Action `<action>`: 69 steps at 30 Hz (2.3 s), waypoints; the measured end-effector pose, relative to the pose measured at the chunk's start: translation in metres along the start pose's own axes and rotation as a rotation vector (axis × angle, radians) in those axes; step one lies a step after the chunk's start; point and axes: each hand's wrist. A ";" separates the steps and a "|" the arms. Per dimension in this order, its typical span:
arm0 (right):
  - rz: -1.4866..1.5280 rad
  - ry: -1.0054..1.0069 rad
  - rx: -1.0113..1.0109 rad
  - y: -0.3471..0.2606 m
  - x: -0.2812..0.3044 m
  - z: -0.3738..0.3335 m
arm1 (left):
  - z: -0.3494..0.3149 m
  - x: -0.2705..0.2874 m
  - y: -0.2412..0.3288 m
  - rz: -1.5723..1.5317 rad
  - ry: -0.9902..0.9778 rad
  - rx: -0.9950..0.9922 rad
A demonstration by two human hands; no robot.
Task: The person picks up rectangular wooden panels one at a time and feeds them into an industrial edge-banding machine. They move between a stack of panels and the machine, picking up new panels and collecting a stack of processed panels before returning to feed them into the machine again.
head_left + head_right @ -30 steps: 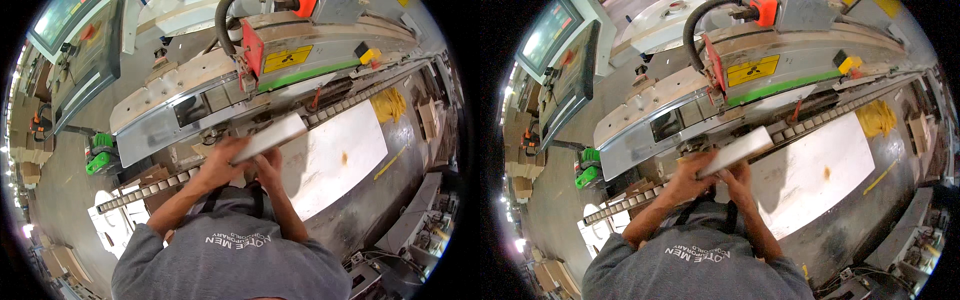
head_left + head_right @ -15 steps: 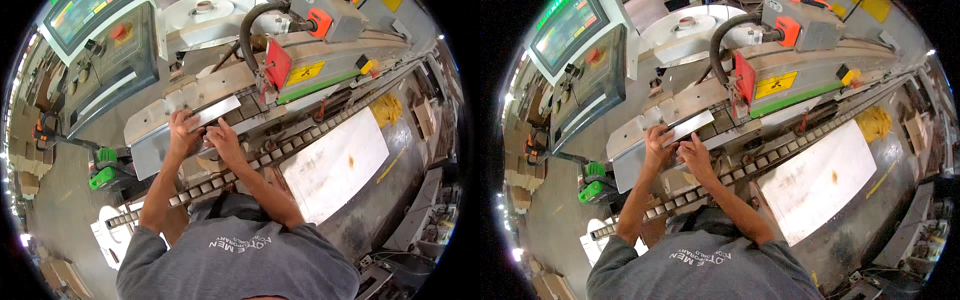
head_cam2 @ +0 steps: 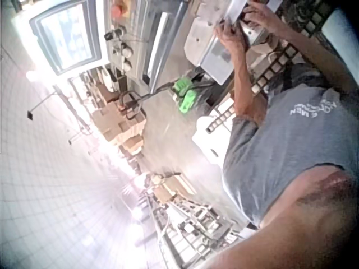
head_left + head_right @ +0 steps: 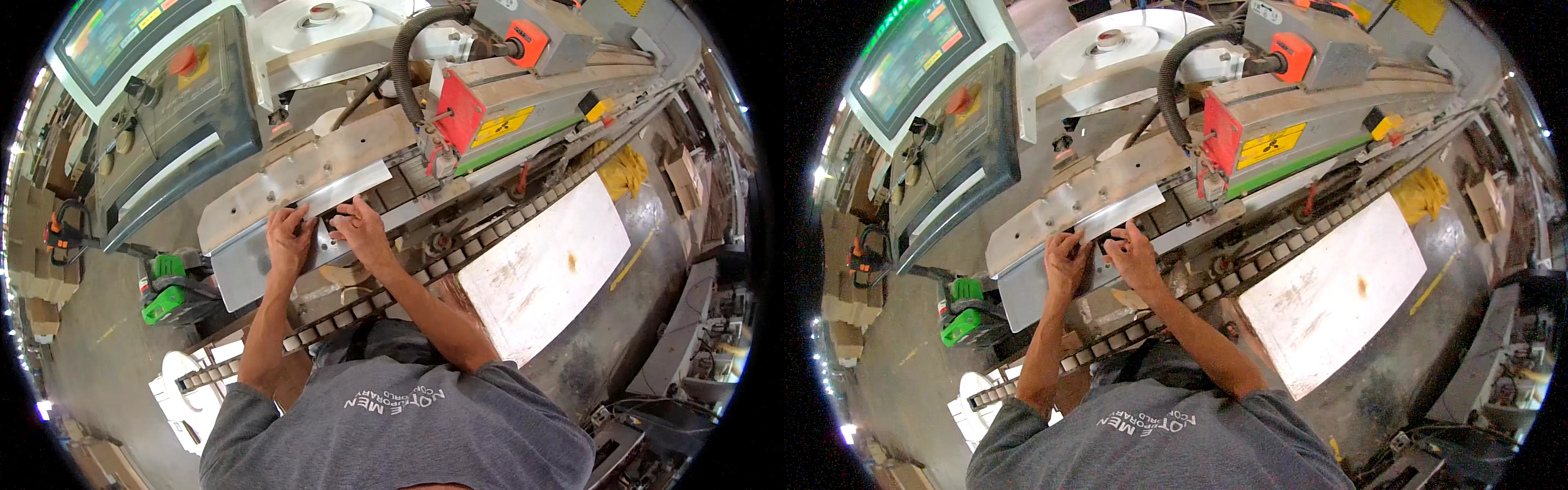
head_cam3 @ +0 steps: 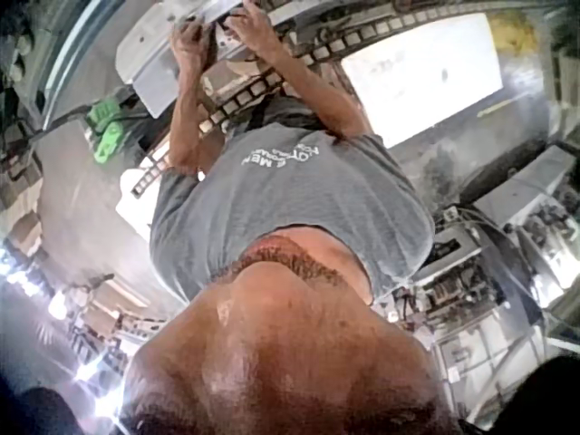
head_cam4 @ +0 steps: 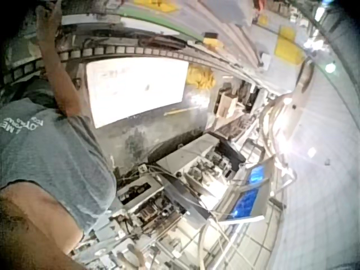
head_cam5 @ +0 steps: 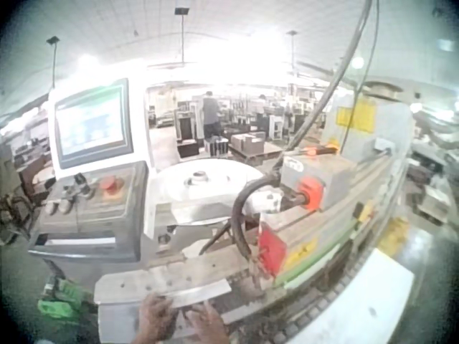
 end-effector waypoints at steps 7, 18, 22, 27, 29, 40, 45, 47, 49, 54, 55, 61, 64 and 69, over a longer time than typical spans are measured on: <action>-0.039 0.011 -0.005 -0.003 -0.002 0.003 | 0.000 -0.002 0.001 -0.045 0.027 -0.023; -0.132 0.006 0.053 -0.017 -0.004 -0.004 | -0.002 -0.007 0.004 -0.085 -0.013 0.036; -0.075 0.036 0.039 -0.024 0.002 0.004 | 0.007 -0.008 0.011 -0.045 -0.047 -0.009; -0.186 0.110 0.074 -0.041 0.012 0.011 | 0.014 -0.030 0.019 -0.048 -0.058 0.002; -0.209 0.130 0.095 -0.048 0.025 0.016 | 0.021 -0.040 0.030 -0.042 -0.058 -0.013; -0.275 0.103 0.210 -0.099 0.056 -0.046 | 0.066 -0.104 0.100 -0.061 -0.086 -0.146; -0.459 0.144 0.068 -0.118 0.058 -0.114 | 0.083 -0.125 0.127 -0.040 -0.060 -0.190; -0.456 0.164 0.068 -0.118 0.065 -0.140 | 0.086 -0.100 0.149 -0.070 -0.057 -0.190; -0.506 0.171 0.048 -0.107 0.077 -0.167 | 0.070 -0.057 0.155 -0.126 -0.093 -0.156; -0.421 0.066 -0.218 -0.087 0.081 -0.200 | -0.034 0.019 0.122 -0.190 -0.121 -0.108; -0.414 0.062 -0.290 -0.085 0.075 -0.201 | -0.060 0.035 0.124 -0.192 -0.121 -0.056; -0.527 -0.493 -0.327 -0.067 0.063 -0.201 | -0.224 0.094 0.178 -0.053 -0.029 0.418; -0.604 -0.833 -0.267 -0.051 0.052 -0.187 | -0.306 0.116 0.223 -0.006 0.033 0.805; -0.562 -1.035 -0.429 -0.024 0.017 -0.242 | -0.404 0.135 0.297 0.028 0.144 1.099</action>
Point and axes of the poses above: each hand's wrist, its own z-axis towards the middle knuckle, its own x-axis out of the back of the hand, y = z × x, and after that the axes turned 12 degrees about z, right-handed
